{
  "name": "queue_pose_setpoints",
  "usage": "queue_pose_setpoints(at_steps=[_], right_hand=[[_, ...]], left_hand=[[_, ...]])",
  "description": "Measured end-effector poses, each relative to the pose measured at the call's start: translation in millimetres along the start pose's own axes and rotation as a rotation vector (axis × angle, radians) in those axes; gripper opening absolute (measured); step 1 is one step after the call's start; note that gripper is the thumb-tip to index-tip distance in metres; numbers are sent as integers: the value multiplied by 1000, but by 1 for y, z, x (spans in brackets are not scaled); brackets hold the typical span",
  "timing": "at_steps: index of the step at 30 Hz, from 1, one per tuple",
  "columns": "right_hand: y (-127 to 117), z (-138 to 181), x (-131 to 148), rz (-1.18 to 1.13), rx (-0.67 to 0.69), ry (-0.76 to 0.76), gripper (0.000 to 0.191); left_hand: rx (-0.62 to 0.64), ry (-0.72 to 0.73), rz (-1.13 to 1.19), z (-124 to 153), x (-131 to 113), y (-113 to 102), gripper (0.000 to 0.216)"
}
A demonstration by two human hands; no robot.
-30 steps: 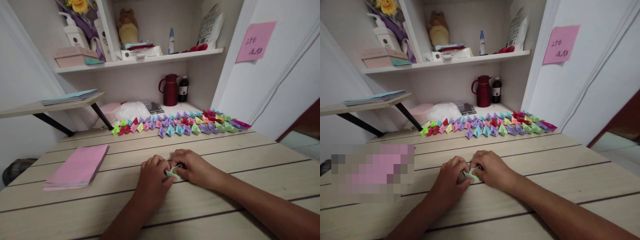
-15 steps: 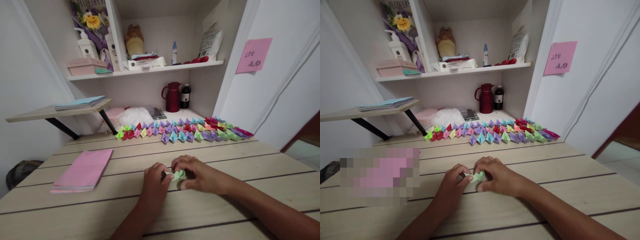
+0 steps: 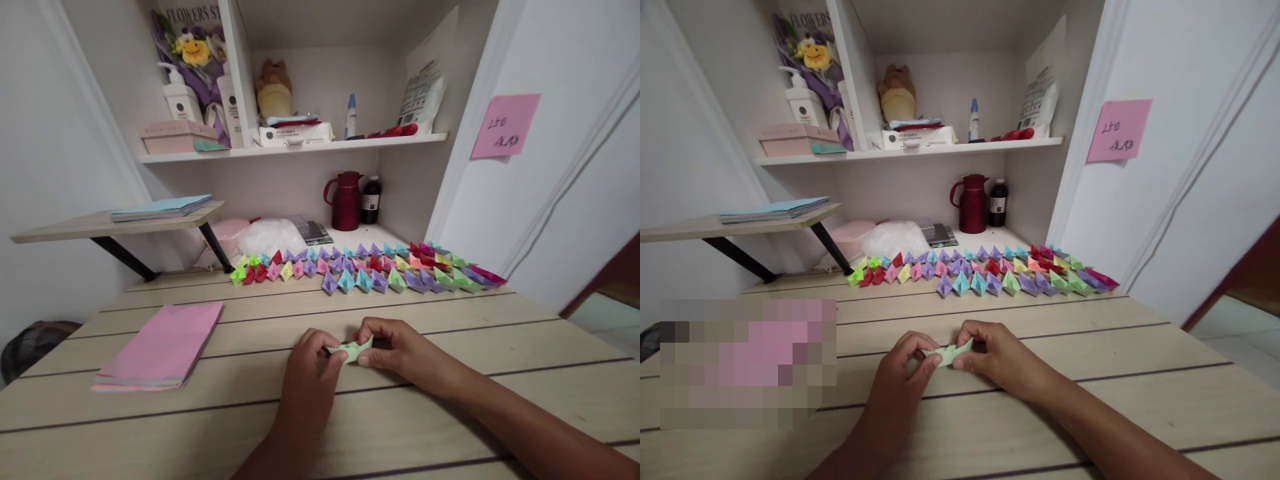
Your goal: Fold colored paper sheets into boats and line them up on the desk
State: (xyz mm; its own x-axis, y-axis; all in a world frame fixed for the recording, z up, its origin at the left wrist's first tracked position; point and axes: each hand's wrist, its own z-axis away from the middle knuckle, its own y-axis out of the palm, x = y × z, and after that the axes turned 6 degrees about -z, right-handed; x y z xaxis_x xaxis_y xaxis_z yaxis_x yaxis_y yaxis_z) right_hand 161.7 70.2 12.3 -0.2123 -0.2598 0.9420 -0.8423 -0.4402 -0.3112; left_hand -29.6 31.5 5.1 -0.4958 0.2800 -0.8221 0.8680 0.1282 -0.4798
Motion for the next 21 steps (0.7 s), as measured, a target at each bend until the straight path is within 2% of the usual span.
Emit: queue_pose_setpoints(at_steps=[2, 5, 8, 11, 16, 21], right_hand=[[0, 1, 3, 34, -18, -36, 19], [0, 3, 9, 209, -86, -155, 17], [0, 6, 12, 393, -133, -288, 15], [0, 8, 13, 456, -136, -360, 16], [0, 8, 13, 387, -124, -245, 20], [1, 8, 17, 154, -113, -124, 19]], left_hand=[[2, 43, 14, 0, 0, 0, 5], [49, 82, -1, 2, -2, 1, 8], [76, 88, -111, 5, -4, 2, 16], [51, 113, -183, 6, -5, 4, 19], [-6, 21, -102, 4, -4, 2, 11], [-57, 7, -49, 5, -7, 1, 12]])
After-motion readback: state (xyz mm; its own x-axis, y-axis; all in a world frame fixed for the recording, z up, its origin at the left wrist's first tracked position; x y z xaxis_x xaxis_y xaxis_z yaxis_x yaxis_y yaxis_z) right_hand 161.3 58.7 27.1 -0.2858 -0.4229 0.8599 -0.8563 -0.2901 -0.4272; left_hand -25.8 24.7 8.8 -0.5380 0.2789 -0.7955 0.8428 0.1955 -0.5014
